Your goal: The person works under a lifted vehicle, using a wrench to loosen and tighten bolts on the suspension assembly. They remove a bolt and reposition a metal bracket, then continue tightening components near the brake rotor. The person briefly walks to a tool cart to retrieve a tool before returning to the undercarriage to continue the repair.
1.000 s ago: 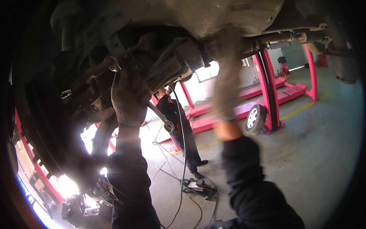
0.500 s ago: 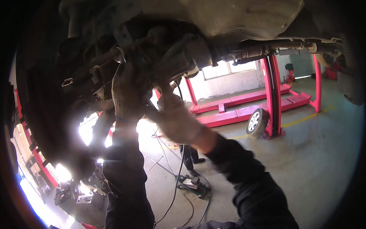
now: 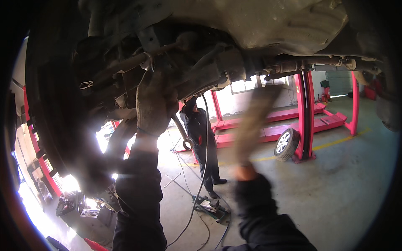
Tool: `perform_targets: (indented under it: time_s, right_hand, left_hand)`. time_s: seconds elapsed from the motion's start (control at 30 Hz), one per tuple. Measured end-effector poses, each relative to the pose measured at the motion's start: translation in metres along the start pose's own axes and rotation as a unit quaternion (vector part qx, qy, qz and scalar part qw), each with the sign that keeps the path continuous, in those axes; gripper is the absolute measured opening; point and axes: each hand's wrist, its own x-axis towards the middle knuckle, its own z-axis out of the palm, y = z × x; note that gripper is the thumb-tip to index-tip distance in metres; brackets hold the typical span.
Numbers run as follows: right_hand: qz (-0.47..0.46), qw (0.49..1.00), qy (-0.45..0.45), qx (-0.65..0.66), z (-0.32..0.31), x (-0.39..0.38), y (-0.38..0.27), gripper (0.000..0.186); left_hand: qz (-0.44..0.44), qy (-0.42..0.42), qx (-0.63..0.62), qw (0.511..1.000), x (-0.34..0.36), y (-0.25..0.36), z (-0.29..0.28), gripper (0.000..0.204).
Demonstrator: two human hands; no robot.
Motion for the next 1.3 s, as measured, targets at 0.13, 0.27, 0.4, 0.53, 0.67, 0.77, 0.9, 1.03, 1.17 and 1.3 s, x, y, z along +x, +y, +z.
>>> perform_targets:
  time_s: [0.13,0.27,0.4,0.53,0.67,0.77,0.9,1.03,1.17,1.3]
  right_hand:
    - [0.063,0.967,-0.118,-0.217,0.064,-0.079,0.048,0.074]
    - [0.075,0.979,0.007,-0.19,0.002,-0.109,0.05,0.063]
    - [0.187,0.838,-0.271,-0.434,-0.004,-0.133,0.051,0.018]
    - [-0.003,0.735,-0.394,-0.551,0.034,-0.143,0.064,0.02]
    - [0.08,0.785,-0.336,-0.514,0.052,-0.141,0.071,0.018]
    - [0.087,0.787,-0.348,-0.501,0.052,-0.134,0.067,0.024]
    - [0.136,0.8,-0.358,-0.461,0.047,-0.135,0.057,0.03]
    - [0.248,0.801,-0.388,-0.381,0.03,-0.125,0.032,0.023]
    - [0.053,0.769,-0.399,-0.496,0.002,-0.068,-0.009,0.03]
    - [0.127,0.781,-0.392,-0.47,-0.021,0.003,-0.039,0.013]
  left_hand:
    - [0.198,0.017,0.369,0.908,0.005,0.001,-0.02,0.039]
    - [0.308,0.07,0.532,0.786,0.008,-0.008,-0.019,0.054]
    - [0.138,0.079,0.38,0.911,0.009,-0.011,-0.018,0.044]
    - [0.216,0.074,0.539,0.811,0.011,-0.006,-0.027,0.037]
    - [0.33,0.055,0.652,0.681,0.017,-0.004,-0.039,0.052]
    - [0.398,0.044,0.658,0.638,0.017,-0.012,-0.045,0.055]
    - [0.373,0.045,0.672,0.639,0.011,-0.025,-0.048,0.045]
    - [0.106,0.063,0.525,0.842,-0.012,-0.032,-0.027,0.032]
    - [0.22,0.046,0.427,0.876,-0.019,-0.024,0.01,0.027]
    - [0.301,0.021,0.531,0.792,-0.001,-0.005,0.03,0.035]
